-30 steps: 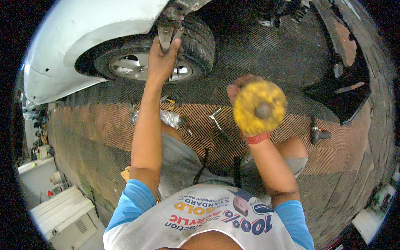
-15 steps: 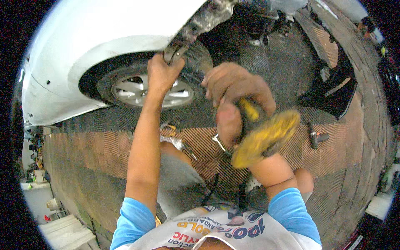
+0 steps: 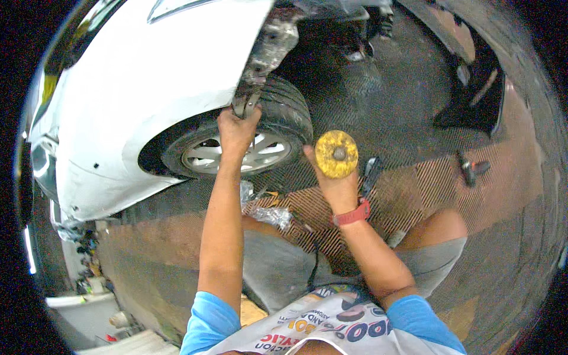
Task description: The person installs a black plastic wheel arch liner on the front left side of a white car. They unpack the part, position it into the wheel well, and secure it using a hammer and a power drill to fasten clips and screws.
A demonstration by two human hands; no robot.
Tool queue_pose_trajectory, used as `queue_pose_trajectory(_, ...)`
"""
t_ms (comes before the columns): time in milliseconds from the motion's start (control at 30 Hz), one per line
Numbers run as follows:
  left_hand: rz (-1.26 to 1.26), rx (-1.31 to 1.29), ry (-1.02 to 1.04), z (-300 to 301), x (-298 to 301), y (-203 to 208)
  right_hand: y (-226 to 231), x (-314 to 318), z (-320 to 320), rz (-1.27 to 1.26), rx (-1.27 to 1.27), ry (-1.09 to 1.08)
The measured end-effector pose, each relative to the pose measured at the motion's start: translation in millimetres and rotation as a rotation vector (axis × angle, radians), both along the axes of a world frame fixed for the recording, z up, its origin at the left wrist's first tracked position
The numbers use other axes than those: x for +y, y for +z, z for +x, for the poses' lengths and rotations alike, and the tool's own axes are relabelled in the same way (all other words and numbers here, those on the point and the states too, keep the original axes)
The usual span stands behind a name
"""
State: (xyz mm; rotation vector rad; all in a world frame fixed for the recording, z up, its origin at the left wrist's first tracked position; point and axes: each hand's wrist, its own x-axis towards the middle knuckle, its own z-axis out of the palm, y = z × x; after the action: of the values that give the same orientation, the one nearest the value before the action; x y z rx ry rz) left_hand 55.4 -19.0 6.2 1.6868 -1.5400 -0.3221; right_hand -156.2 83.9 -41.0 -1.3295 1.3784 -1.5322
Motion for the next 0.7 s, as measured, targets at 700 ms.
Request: queue_pose_trajectory(700, 0.513, -0.037, -0.207, 32.4, -4.7, 52.7, 87.9, 12.9, 29.4, -0.781, -1.100, -0.424)
